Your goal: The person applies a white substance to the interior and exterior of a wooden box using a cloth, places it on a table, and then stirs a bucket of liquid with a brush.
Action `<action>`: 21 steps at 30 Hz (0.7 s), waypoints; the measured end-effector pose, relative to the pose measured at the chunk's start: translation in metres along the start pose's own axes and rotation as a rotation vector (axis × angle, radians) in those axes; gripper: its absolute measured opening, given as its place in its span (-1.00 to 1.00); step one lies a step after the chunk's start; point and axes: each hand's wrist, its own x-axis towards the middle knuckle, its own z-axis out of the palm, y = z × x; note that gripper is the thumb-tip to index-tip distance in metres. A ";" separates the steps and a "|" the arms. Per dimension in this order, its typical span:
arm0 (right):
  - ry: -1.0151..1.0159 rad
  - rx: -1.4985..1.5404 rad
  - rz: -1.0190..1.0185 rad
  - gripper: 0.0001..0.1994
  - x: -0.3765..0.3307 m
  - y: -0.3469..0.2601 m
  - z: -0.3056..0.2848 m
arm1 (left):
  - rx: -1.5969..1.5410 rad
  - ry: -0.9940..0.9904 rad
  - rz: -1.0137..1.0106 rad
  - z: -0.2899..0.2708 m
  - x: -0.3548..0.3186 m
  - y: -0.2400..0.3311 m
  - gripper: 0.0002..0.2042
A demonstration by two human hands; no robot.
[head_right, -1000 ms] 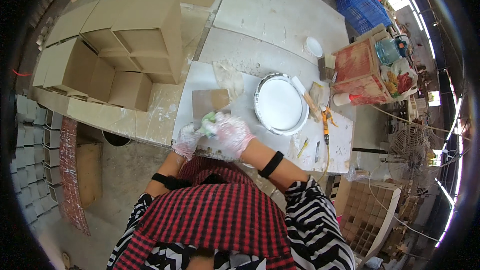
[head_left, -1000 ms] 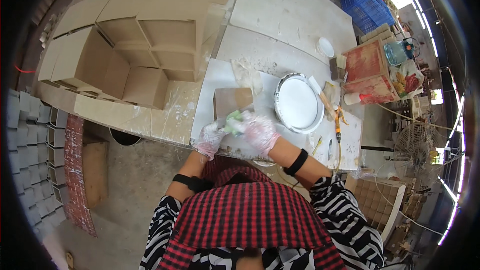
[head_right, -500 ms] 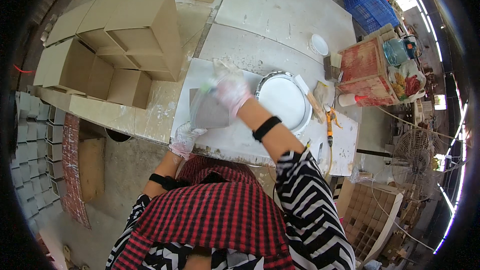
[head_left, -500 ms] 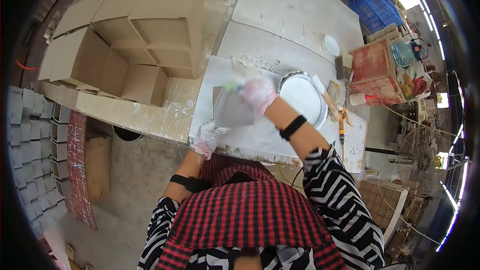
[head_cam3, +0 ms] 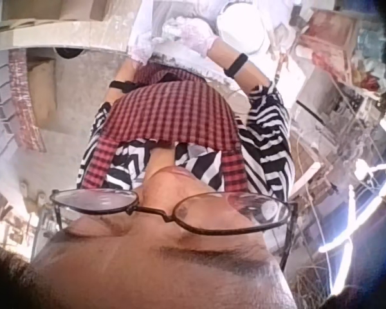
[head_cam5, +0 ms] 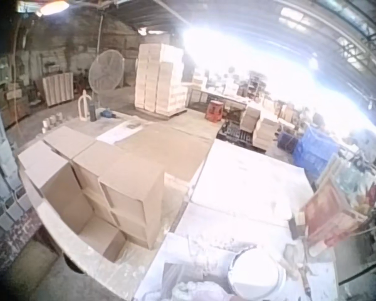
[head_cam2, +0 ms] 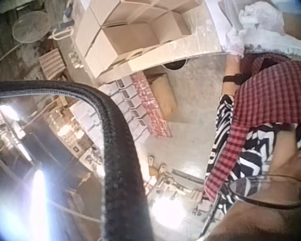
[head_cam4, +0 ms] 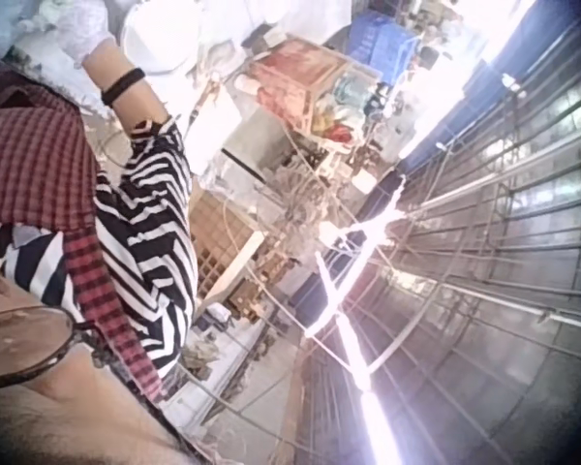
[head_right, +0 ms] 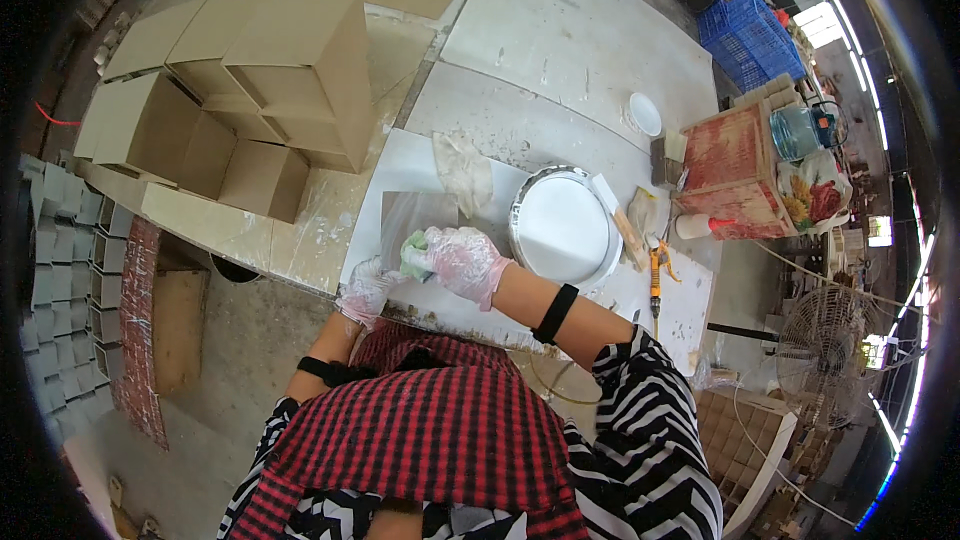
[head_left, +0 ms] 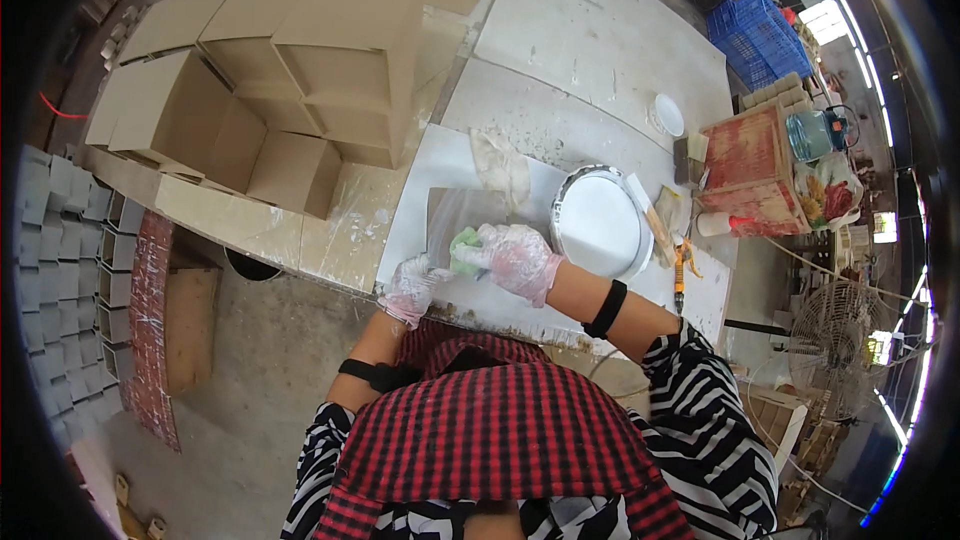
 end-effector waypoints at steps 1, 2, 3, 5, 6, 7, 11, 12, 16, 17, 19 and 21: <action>0.136 -0.077 -0.023 -0.68 0.007 0.018 0.014 | -0.169 -0.001 -0.076 0.001 -0.002 0.002 -0.90; 0.219 -0.062 0.025 -0.68 0.015 0.035 0.013 | -0.098 -0.005 -0.079 0.001 -0.004 0.005 -0.90; 0.300 -0.043 0.070 -0.67 0.023 0.049 0.012 | -0.030 -0.005 -0.078 0.000 -0.005 0.007 -0.90; 0.364 0.177 0.307 -0.64 0.029 0.057 -0.019 | 0.220 -0.008 -0.016 -0.002 -0.007 0.012 -0.90; 0.441 0.039 0.141 -0.64 0.029 0.051 -0.011 | 0.404 -0.006 0.055 -0.003 -0.007 0.015 -0.89; 0.498 -0.102 -0.018 -0.64 0.023 0.038 0.010 | 0.574 -0.011 0.117 -0.001 -0.006 0.016 -0.89; 0.283 -0.225 -0.259 -0.68 0.017 -0.020 0.003 | -0.058 -0.037 0.037 0.009 -0.012 0.030 -0.85; 0.402 -0.293 -0.325 -0.69 0.027 -0.009 0.006 | 0.081 0.012 0.053 0.010 -0.011 0.033 -0.84; 0.415 -0.127 -0.024 -0.72 0.071 0.047 -0.022 | 0.178 -0.041 0.070 0.006 -0.008 0.015 -0.81; 0.312 0.025 0.167 -0.72 0.077 0.050 -0.033 | 0.302 -0.009 0.088 0.006 -0.013 0.023 -0.80; 0.297 -0.119 -0.122 -0.72 0.066 0.022 -0.017 | 0.521 0.022 0.127 0.016 -0.017 0.045 -0.78; 0.251 -0.236 -0.385 -0.72 0.047 -0.007 0.010 | 0.496 0.006 0.420 0.008 -0.007 0.021 -0.77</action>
